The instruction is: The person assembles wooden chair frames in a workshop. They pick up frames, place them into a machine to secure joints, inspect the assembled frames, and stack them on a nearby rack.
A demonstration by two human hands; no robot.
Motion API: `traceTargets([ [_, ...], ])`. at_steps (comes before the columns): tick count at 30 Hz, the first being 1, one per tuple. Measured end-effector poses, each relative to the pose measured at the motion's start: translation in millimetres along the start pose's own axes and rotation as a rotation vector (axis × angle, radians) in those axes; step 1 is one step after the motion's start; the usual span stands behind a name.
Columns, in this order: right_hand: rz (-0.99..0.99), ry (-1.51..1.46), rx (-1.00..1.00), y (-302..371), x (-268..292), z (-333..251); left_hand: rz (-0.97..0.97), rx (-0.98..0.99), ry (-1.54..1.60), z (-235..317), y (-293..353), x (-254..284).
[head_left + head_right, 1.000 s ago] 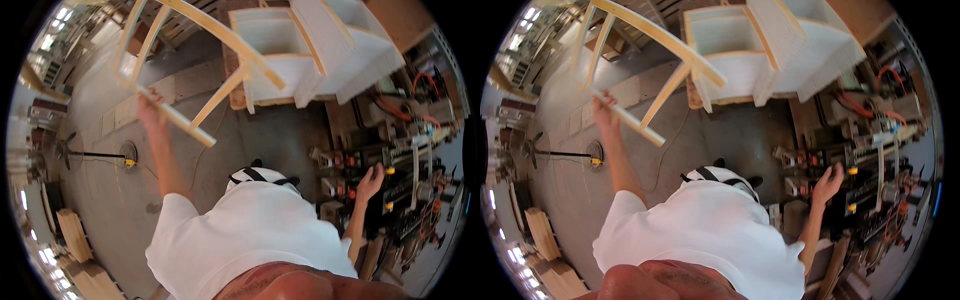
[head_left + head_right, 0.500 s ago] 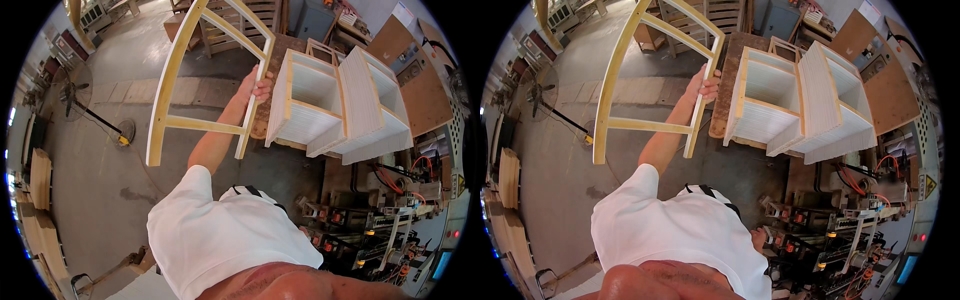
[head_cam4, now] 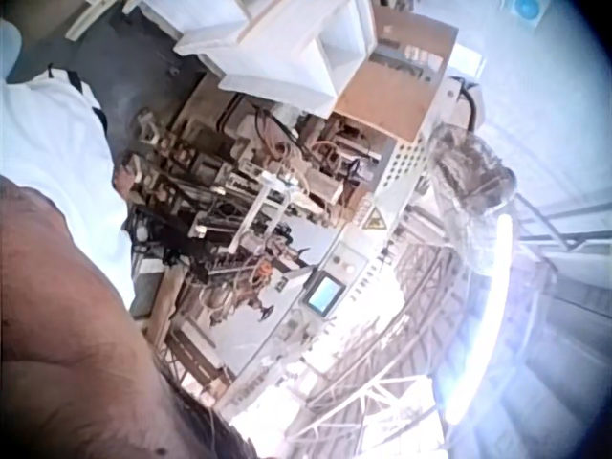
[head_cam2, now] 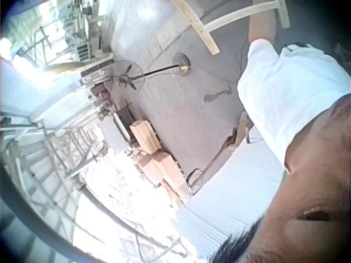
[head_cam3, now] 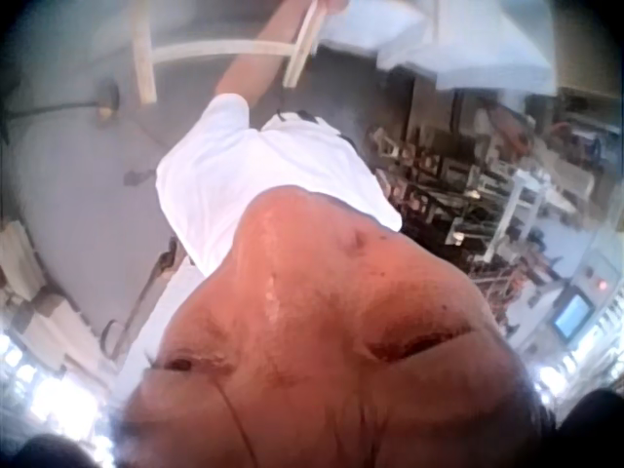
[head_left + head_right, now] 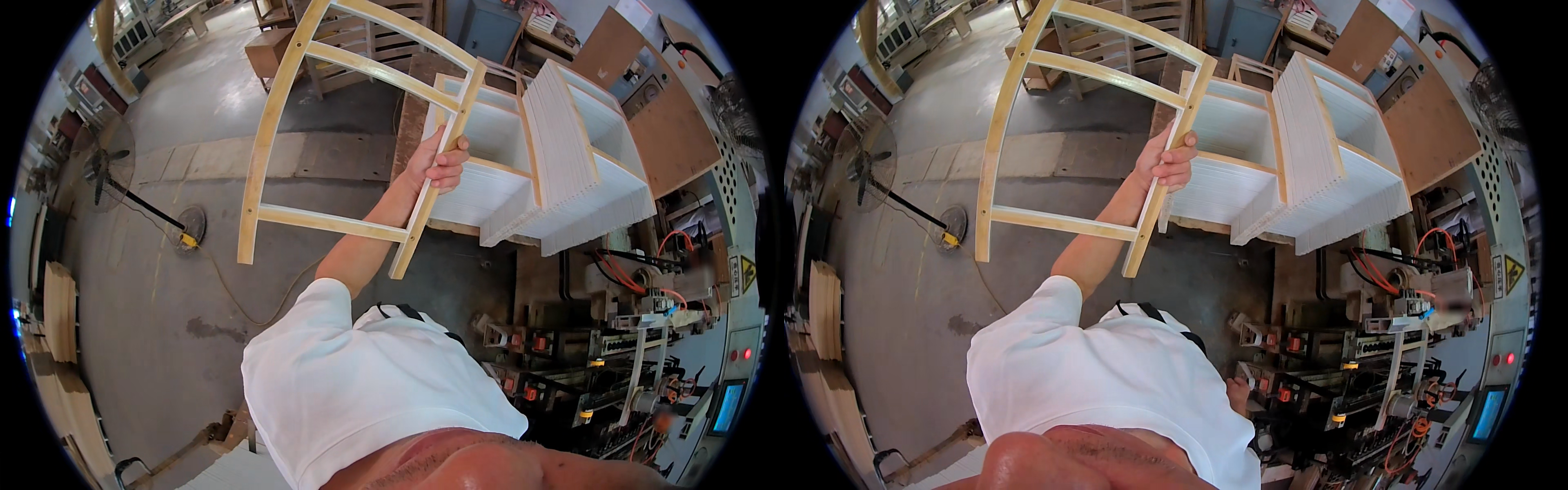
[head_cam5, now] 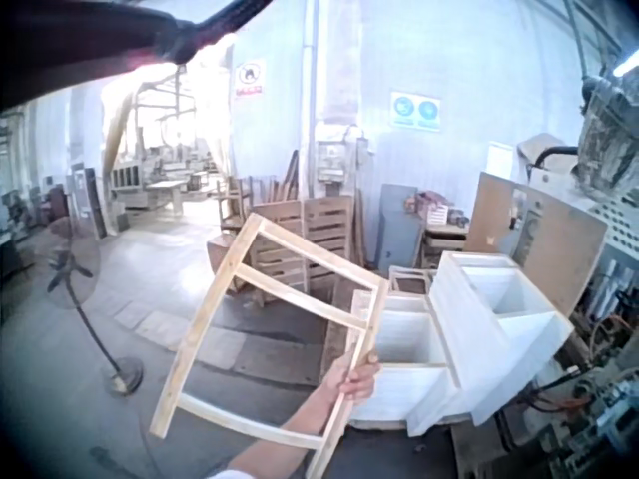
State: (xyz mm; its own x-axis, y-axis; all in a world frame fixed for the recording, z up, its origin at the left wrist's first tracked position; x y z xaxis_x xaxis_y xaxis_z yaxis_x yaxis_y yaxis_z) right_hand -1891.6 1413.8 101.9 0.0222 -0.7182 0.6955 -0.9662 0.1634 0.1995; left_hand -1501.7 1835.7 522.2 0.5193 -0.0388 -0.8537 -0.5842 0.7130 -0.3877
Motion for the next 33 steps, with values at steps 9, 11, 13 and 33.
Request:
traceTargets([
  [9,-0.106,-0.335,-0.236,6,10,-47,-0.021,-0.092,0.102,-25,-25,-15],
  [11,-0.034,-0.342,-0.363,24,33,-60,-0.064,-0.110,0.136,-32,-40,-28],
  [13,0.005,-0.276,-0.394,34,38,-60,-0.094,-0.092,0.160,-42,-55,-35],
  [33,-0.006,-0.508,-0.370,55,-4,12,0.165,-0.075,-0.033,-63,-87,-26],
])
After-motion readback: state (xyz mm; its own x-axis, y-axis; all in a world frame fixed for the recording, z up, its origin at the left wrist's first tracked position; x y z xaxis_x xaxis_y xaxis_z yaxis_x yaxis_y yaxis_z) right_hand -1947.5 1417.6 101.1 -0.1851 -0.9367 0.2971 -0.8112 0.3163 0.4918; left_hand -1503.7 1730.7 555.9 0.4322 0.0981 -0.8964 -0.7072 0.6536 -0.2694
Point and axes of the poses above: each hand's wrist, its own y-axis away from the middle knuckle, its own x-axis out of the back of the hand, z = x × y, the point moved 7 cm from there along -y, towards the middle knuckle, and after that the axes turned 7 degrees about x, right-handed, at the moved point
